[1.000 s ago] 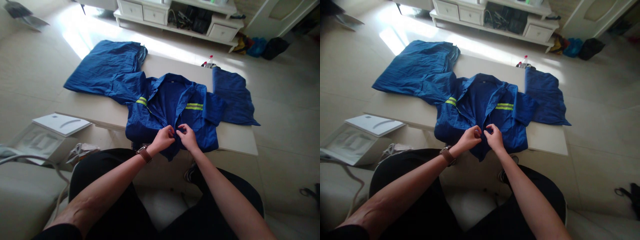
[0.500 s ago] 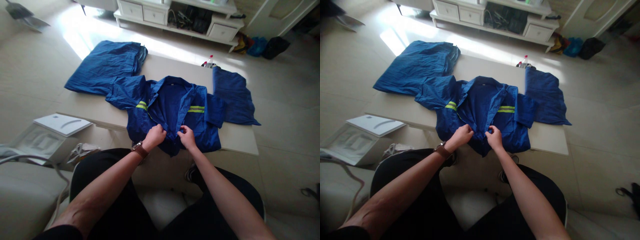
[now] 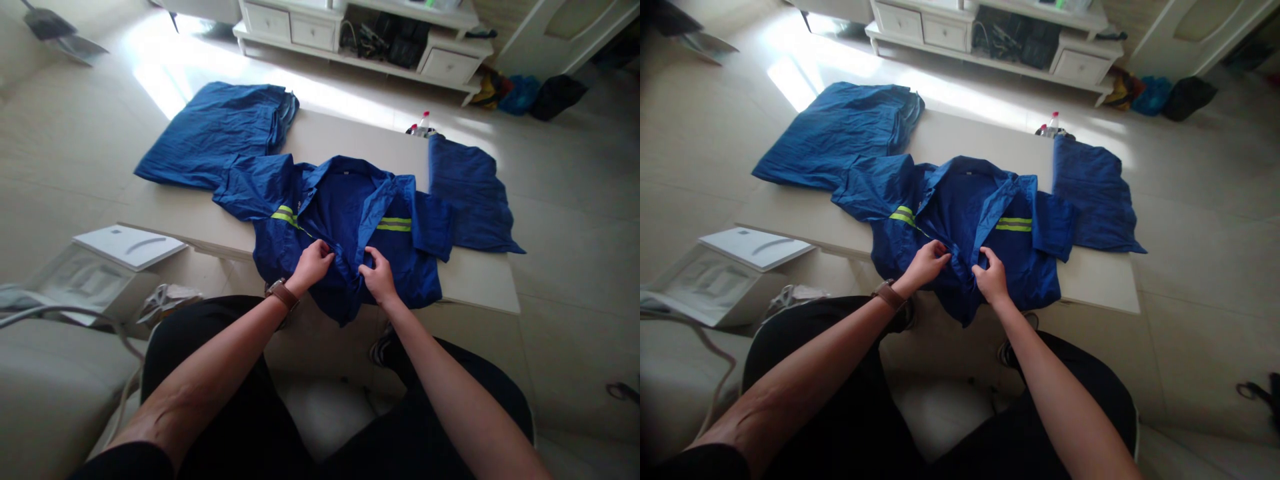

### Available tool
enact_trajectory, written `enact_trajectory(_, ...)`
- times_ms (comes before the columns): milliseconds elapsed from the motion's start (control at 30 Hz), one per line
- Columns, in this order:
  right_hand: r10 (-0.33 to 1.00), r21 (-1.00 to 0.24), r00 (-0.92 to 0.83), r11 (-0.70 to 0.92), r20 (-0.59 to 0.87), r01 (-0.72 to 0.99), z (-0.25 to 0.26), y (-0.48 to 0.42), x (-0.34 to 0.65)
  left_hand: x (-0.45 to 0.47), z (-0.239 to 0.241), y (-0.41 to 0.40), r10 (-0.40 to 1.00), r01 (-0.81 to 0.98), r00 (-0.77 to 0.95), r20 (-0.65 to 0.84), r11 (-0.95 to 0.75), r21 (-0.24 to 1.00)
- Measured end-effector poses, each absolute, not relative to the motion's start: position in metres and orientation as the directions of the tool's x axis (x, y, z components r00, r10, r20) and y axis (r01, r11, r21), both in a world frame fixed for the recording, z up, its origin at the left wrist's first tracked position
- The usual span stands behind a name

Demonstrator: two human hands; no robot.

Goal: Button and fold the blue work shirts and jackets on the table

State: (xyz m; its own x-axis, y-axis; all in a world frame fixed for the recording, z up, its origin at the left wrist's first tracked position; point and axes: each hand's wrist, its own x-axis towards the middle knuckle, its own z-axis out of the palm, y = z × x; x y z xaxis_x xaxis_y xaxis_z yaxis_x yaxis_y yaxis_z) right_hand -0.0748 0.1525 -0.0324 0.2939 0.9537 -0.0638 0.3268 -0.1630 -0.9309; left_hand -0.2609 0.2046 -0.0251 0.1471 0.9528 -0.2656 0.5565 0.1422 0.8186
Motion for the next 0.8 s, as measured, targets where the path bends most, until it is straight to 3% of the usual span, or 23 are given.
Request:
enact_trajectory(133,0.953,-0.919,0.302,-0.143,-0.027,0.368,-0.023,0.150,-0.077,-0.259,-0.023,0.208,0.960,0.434,0.133,-0.246,0.167,0.885)
enact_trajectory(200,0.950,-0.919,0.311,-0.129,-0.007,0.373,-0.019,0.150,-0.078,-0.260,-0.017,0.208,0.970,0.469,0.096,-0.224,0.155,0.870)
enact_trajectory(333,0.948,-0.920,0.317,-0.120,0.005,0.372,-0.014,0.150,-0.080,-0.261,-0.001,0.203,0.990,0.742,0.133,-0.047,-0.068,0.667)
enact_trajectory(467,0.961,-0.923,0.276,-0.108,-0.002,0.369,-0.014,0.149,-0.083,-0.258,0.007,0.193,0.941,0.804,0.339,-0.007,-0.285,0.522)
enact_trajectory(800,0.984,-0.922,0.169,-0.010,0.061,0.388,-0.016,0.146,-0.088,-0.253,0.004,0.188,0.901,0.674,0.425,0.089,-0.381,0.633)
